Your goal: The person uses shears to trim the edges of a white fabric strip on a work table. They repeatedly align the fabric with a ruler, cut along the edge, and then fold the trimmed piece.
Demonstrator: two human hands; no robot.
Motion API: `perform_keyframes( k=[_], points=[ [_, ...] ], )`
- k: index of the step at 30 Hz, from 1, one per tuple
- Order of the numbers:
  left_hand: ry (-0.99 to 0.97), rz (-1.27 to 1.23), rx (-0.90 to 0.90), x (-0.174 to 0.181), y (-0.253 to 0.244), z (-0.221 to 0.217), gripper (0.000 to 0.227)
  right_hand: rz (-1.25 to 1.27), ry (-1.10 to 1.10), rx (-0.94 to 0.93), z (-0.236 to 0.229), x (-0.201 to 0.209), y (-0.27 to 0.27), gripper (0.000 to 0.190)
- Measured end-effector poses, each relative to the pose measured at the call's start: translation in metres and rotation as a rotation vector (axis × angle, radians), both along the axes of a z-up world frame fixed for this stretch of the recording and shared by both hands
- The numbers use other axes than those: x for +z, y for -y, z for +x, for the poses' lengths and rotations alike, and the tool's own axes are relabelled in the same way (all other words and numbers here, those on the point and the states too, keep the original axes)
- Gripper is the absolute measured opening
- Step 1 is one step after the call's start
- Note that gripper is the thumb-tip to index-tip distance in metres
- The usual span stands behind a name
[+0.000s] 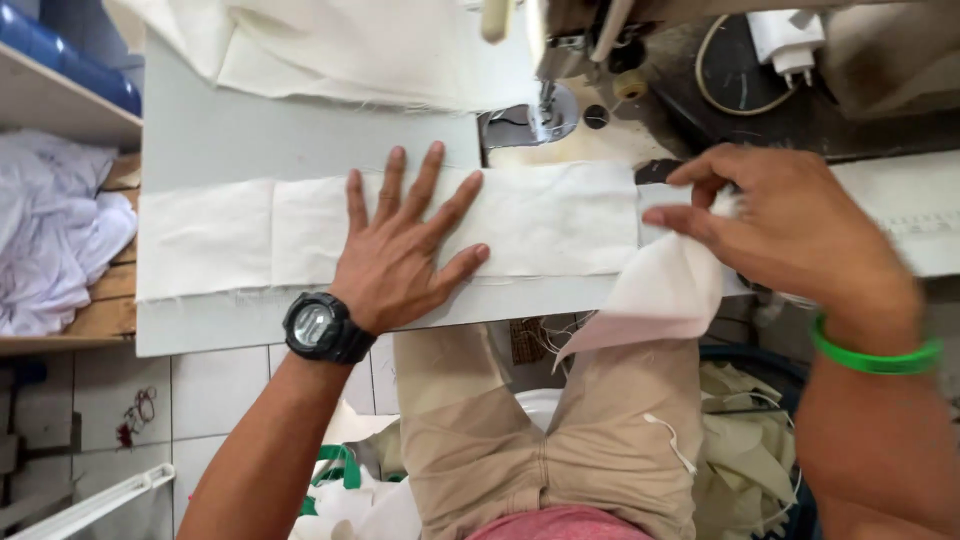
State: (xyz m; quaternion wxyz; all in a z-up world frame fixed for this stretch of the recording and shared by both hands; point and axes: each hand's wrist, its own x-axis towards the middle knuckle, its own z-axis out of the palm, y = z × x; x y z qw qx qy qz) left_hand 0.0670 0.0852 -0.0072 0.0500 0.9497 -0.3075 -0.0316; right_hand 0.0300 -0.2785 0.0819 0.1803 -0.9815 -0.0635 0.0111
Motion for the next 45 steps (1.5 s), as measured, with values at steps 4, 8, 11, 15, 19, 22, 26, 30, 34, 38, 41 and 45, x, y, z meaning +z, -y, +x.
perform_keyframes(
  k=[4, 8, 11, 15, 19, 22, 26, 30, 34, 38, 41, 45],
  points=[
    [0.071, -0.152, -0.027, 0.004, 0.015, 0.003, 0.079, 0.264, -0.41, -0.237, -0.028, 0.053, 0.008, 0.055],
    [0.309, -0.651, -0.14, 0.016, 0.054, -0.015, 0.039, 0.42, -0.226, 0.138, -0.04, 0.048, 0.031, 0.049],
    [-0.515, -1.095, -0.249, 0.056, 0.101, -0.066, 0.103, 0.553, -0.14, 0.374, -0.044, 0.068, 0.002, 0.039],
    [-1.081, -1.124, -0.15, 0.089, 0.125, -0.079, 0.109, 0.717, -0.002, 0.364, -0.045, 0.081, 0.009, 0.032],
    [-1.594, -1.208, -0.057, 0.077, 0.077, -0.062, 0.07, 0.591, 0.114, 0.21, -0.046, 0.069, 0.042, 0.087],
    [-1.493, -1.162, -0.106, 0.093, 0.021, -0.039, 0.067, 0.386, 0.094, 0.338, -0.043, 0.061, 0.044, 0.068],
    [-1.192, -0.877, 0.007, 0.118, -0.046, -0.011, 0.06, 0.179, 0.198, 0.405, -0.04, 0.032, 0.043, 0.077],
    [-1.172, -0.785, 0.346, 0.135, -0.072, 0.004, 0.063, 0.129, 0.481, 0.444, -0.02, -0.006, 0.038, 0.069],
    [-0.835, -0.816, 0.539, 0.126, -0.104, 0.018, 0.057, 0.152, 0.605, 0.488, -0.01, -0.031, 0.028, 0.067],
    [-0.667, -1.153, 0.38, 0.109, -0.13, 0.045, 0.052, 0.184, 0.717, 0.452, -0.008, -0.041, 0.017, 0.06],
    [-0.454, -1.131, 0.382, 0.112, -0.121, 0.051, 0.056, 0.153, 0.939, 0.514, -0.01, -0.047, 0.01, 0.039],
    [-0.227, -1.016, 0.373, 0.098, -0.122, 0.064, 0.036, 0.011, 0.979, 0.519, -0.014, -0.072, 0.011, 0.027]
  ],
)
